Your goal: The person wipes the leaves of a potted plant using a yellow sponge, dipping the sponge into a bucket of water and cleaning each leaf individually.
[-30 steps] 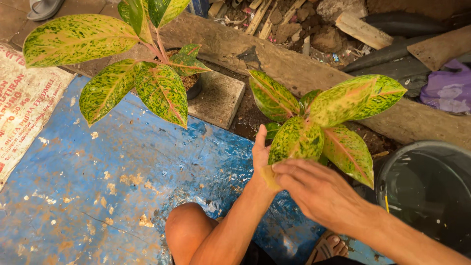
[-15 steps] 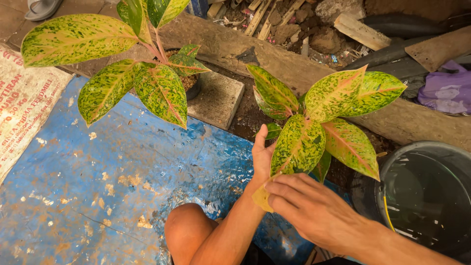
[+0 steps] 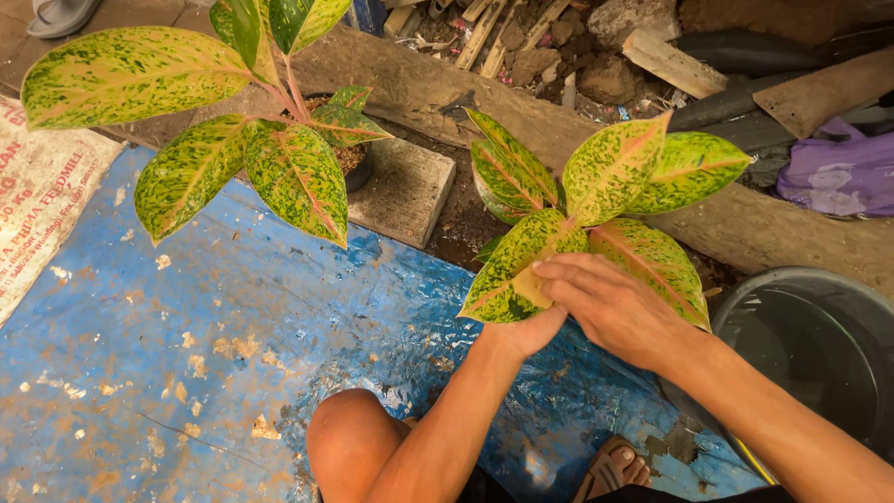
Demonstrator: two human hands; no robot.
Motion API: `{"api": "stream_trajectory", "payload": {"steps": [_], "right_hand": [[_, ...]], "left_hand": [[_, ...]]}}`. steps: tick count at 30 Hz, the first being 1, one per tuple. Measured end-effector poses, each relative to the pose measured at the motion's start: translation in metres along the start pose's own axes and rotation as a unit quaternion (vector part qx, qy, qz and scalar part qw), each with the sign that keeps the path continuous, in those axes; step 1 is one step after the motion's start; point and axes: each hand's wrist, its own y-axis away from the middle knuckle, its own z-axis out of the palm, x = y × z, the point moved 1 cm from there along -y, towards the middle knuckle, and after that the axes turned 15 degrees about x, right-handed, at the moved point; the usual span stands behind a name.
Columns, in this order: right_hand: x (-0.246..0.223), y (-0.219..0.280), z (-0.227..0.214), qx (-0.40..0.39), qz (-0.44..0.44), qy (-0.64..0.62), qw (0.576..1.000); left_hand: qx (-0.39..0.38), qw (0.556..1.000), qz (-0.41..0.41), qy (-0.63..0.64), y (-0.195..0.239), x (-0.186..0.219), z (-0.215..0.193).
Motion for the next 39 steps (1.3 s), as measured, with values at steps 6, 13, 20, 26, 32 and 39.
{"api": "stream_trajectory", "payload": {"steps": [6, 13, 20, 26, 32, 39], "right_hand": [[0.045, 0.000, -0.002, 0.026, 0.075, 0.036, 0.996], [0.057, 0.005, 0.004, 0.033, 0.060, 0.003, 0.998], [0.062, 0.003, 0.001, -0.011, 0.115, 0.072, 0.991], [0.039, 0.002, -0.008, -0.027, 0.075, 0.090, 0.993], [0.021, 0.001, -0.011, -0.053, 0.097, 0.133, 0.985], [0.021, -0.002, -0.004, -0.007, 0.086, 0.117, 0.989]], "left_hand": [[0.040, 0.997, -0.045, 0.058, 0.010, 0.005, 0.031], [0.062, 0.998, -0.034, 0.000, 0.011, 0.007, 0.036], [0.086, 0.993, -0.049, 0.060, 0.016, 0.010, 0.044], [0.064, 0.997, -0.045, -0.003, 0.015, 0.010, 0.046], [0.067, 0.995, -0.046, 0.053, 0.014, 0.008, 0.037], [0.050, 0.997, -0.043, 0.031, 0.016, 0.008, 0.040]]}}
